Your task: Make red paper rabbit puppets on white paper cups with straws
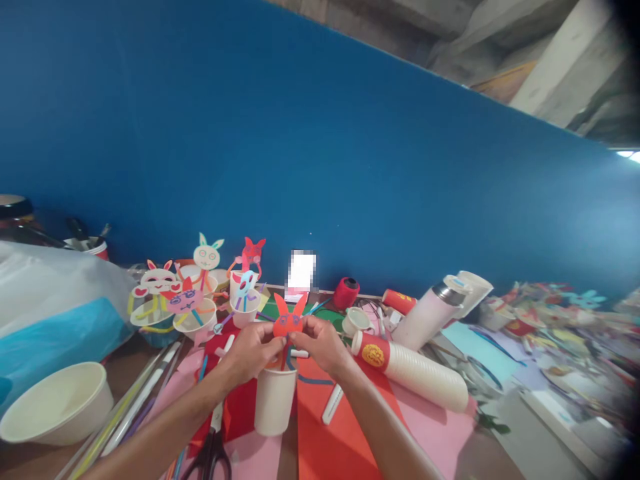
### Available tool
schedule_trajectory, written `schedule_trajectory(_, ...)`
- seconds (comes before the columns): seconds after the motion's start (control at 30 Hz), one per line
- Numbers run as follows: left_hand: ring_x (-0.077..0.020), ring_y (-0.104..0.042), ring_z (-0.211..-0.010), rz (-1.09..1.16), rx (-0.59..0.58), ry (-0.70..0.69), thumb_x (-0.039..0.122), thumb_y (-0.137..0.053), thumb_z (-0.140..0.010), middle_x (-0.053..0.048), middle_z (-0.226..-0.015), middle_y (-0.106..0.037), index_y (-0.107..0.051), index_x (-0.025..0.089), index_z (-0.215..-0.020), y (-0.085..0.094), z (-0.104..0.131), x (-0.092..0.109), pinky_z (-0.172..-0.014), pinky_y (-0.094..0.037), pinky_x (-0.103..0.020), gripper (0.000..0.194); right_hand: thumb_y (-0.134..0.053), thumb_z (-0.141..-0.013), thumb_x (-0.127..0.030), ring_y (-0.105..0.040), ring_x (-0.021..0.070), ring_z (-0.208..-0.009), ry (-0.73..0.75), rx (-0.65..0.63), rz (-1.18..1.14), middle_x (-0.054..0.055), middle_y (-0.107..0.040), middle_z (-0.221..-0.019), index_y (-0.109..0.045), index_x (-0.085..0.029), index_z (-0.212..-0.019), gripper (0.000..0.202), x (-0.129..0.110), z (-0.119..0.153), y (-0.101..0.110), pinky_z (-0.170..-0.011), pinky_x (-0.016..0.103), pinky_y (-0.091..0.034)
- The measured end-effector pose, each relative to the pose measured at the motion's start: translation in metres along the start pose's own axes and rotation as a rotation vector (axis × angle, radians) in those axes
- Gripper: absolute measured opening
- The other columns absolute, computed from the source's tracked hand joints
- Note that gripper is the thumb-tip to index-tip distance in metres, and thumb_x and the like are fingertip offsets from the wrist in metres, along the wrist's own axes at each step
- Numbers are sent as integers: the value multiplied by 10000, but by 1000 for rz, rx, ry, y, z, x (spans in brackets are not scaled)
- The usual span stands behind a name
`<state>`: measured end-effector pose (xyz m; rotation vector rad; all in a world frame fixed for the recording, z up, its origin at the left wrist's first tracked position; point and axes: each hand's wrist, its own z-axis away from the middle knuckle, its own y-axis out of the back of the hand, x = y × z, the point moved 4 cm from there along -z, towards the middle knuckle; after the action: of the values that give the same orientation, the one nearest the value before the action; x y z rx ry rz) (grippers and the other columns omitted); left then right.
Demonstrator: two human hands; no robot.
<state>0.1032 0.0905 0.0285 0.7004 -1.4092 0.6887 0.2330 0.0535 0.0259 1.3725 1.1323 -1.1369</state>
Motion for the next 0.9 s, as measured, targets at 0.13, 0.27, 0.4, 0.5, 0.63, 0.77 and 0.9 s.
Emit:
schedule_trajectory(0.13,-123,-523,-545,17,-29,40,252,-544,-660,2,-577,-607,-629,115,-668,0,-1,-2,-539,-379,-218,161,-583,-685,-265,-546,119,-612,-13,-2,28,-6,-596,-661,-582,-151,-772,144,0,1,1,-576,223,-435)
schedule_trajectory(0.27,-128,-532,-583,54,-58,74,206,-510,-658,-4,-595,-612,-609,119,-623,0,0,0,-566,-380,-221,137,-571,-691,-245,-538,117,-600,0,21,65,-9,-589,-652,-586,-153,-775,125,1,0,2,-564,219,-432)
schedule_trajectory(0.4,-116,-506,-560,30,-43,101,243,-572,-630,9,-596,-598,-629,107,-696,-1,0,1,-533,-363,-208,162,-567,-685,-228,-521,108,-571,-10,23,65,-9,-586,-654,-583,-154,-763,109,3,-1,1,-540,212,-426)
schedule_trajectory(0.5,-108,-486,-540,-4,-45,52,284,-586,-635,21,-570,-579,-636,104,-707,-2,-3,-3,-526,-358,-205,200,-558,-688,-223,-512,105,-564,-32,15,64,-9,-581,-660,-585,-153,-774,114,3,0,-1,-528,211,-424)
schedule_trajectory(0.63,-101,-470,-502,-31,-27,26,301,-560,-653,26,-564,-577,-620,119,-695,1,-6,-15,-497,-349,-204,197,-548,-695,-210,-510,103,-567,-36,6,69,-5,-585,-670,-590,-150,-777,110,0,2,-4,-529,210,-416)
schedule_trajectory(0.77,-129,-519,-556,-23,-19,18,322,-569,-639,0,-609,-614,-619,122,-673,1,-8,-20,-535,-382,-218,209,-547,-694,-190,-524,108,-594,-5,2,48,0,-601,-693,-586,-147,-768,95,-3,2,-6,-545,206,-412)
schedule_trajectory(0.9,-118,-506,-534,11,-9,24,307,-591,-625,12,-580,-605,-626,122,-668,-1,-8,-13,-529,-376,-214,193,-540,-708,-204,-526,110,-611,22,-4,74,0,-605,-715,-593,-152,-793,113,-3,2,-5,-556,207,-410)
